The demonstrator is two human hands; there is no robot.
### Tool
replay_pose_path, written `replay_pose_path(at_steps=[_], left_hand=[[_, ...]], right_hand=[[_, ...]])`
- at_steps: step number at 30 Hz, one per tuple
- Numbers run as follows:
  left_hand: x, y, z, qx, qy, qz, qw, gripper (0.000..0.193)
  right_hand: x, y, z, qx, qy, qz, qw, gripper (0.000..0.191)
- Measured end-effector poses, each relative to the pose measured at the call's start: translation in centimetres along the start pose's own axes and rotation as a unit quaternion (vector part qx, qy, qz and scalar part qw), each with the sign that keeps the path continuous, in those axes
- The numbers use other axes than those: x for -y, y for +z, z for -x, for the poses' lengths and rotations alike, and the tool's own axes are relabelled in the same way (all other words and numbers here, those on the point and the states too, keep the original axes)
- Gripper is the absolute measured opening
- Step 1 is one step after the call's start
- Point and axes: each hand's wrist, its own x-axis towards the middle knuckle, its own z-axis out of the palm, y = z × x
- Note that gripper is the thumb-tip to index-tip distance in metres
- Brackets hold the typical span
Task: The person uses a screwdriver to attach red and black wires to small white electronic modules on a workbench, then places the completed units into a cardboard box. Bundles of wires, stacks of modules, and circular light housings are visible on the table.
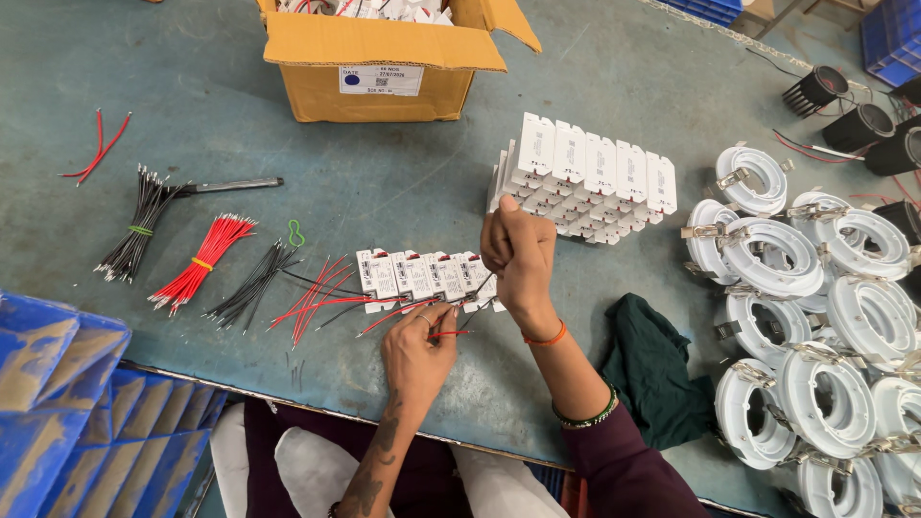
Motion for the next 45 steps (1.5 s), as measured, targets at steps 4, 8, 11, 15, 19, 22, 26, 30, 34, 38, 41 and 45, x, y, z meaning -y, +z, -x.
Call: replay_pose_path(at_steps=[4,8,11,15,19,22,26,30,34,38,41,45], left_hand=[[0.1,0.1,0.0,0.001,-0.003,0.002,1.0,0.011],[0.0,0.0,-0.1,0.001,0.002,-0.001,1.0,0.011],[-0.2,-0.1,-0.2,-0.003,0.015,0.003,1.0,0.012],[-0.5,-0.1,-0.2,0.002,0.014,0.001,1.0,0.013],[-0.5,0.0,-0.1,0.009,-0.008,-0.007,1.0,0.013],[-0.3,0.2,-0.2,0.008,0.001,-0.022,1.0,0.012],[-0.2,0.5,-0.4,-0.007,0.025,-0.022,0.999,0.011],[-0.3,0.6,-0.5,-0.009,0.039,-0.02,0.999,0.011],[-0.4,0.9,-0.6,-0.012,0.056,-0.029,0.998,0.012],[-0.8,1.6,-0.5,-0.011,0.041,-0.046,0.998,0.012],[-0.8,1.6,-0.4,-0.006,0.033,-0.053,0.998,0.014],[-1.0,1.2,-0.4,-0.01,0.027,-0.052,0.998,0.013]], right_hand=[[0.2,-0.1,-0.1,-0.005,0.004,-0.003,1.0,0.061],[0.2,0.0,-0.1,-0.001,0.005,0.0,1.0,0.061],[0.2,0.0,-0.1,-0.002,0.005,-0.002,1.0,0.062],[0.1,-0.1,-0.1,-0.001,0.003,0.001,1.0,0.061],[-0.3,-0.1,0.0,-0.001,0.0,0.006,1.0,0.061],[-0.6,-0.1,0.0,-0.007,-0.003,0.004,1.0,0.062],[-0.6,-0.1,-0.2,-0.014,-0.002,-0.001,1.0,0.063],[-0.7,-0.1,-0.3,-0.022,0.008,-0.011,1.0,0.062],[-0.8,0.0,-0.2,-0.017,0.005,-0.003,1.0,0.062],[-1.0,0.2,0.0,-0.015,0.008,0.003,1.0,0.06],[-1.1,0.1,-0.1,-0.012,0.006,0.007,1.0,0.061],[-1.1,0.0,-0.2,-0.009,0.009,-0.004,1.0,0.059]])
